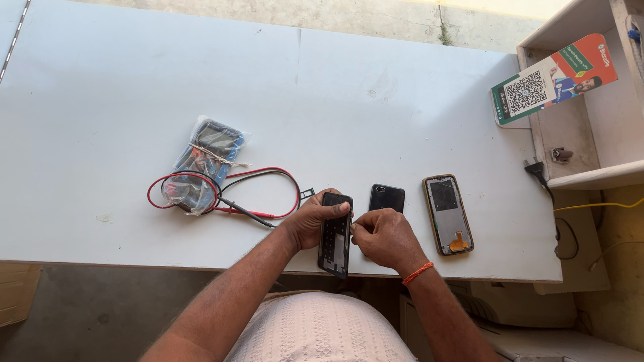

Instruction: The person disassembles and reassembles mobile phones on a white table. They remove back covers, disconnect ribbon cables, and use a screwdriver to remove screws from the internal frame. The person handles multiple phones and their components, including batteries and circuit boards.

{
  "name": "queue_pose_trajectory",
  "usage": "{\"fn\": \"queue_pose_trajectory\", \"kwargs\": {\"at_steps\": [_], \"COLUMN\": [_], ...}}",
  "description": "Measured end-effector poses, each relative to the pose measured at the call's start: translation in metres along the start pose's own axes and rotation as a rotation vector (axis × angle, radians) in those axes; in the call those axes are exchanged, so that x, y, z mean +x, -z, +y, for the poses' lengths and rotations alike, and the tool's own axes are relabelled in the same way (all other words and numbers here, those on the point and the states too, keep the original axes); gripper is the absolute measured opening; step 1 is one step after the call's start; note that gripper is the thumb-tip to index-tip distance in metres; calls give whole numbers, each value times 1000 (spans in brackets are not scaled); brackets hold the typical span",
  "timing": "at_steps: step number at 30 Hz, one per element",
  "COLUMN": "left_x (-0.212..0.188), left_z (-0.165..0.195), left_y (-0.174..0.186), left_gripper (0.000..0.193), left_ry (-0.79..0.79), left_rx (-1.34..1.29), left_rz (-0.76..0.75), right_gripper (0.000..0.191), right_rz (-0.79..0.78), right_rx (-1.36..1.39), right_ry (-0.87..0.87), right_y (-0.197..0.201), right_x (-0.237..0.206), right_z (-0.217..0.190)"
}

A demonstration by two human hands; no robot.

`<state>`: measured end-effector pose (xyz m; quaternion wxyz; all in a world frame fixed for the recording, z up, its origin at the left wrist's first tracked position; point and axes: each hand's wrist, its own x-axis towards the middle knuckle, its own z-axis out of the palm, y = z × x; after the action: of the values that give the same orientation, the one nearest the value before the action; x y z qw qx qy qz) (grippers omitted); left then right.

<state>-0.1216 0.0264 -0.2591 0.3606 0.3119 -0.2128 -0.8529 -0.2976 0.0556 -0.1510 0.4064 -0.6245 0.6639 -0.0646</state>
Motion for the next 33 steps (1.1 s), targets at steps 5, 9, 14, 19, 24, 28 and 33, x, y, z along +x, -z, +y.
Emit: {"fn": "queue_pose_trajectory", "kwargs": {"at_steps": [5,9,14,19,24,28,33], "left_x": [-1,-1,-3,0,3,3,-2], "left_z": [-3,-4,-13,-18,-21,-19,-22], "left_y": [-1,-1,-5,-9,-13,-19,-30], "left_gripper": [46,44,36,31,43,62,78], "left_ry": [-9,-5,-27,-64,-86,-65,-151], "left_rx": [-11,-15,-162,-221,-193,-137,16], "left_rz": [-15,12,1,79,112,179,105], "right_gripper": [25,24,25,26,29,25,24], "right_rz": [0,7,112,237,191,264,524], "right_rx": [-1,-10,127,406,438,475,340], "right_ry": [-17,-6,42,131,206,144,141], "right_y": [1,0,-12,-43,-61,-55,-42], "right_x": [-4,-1,-7,-23,-32,-28,-33], "right_z": [-2,1,21,50,68,67,53]}}
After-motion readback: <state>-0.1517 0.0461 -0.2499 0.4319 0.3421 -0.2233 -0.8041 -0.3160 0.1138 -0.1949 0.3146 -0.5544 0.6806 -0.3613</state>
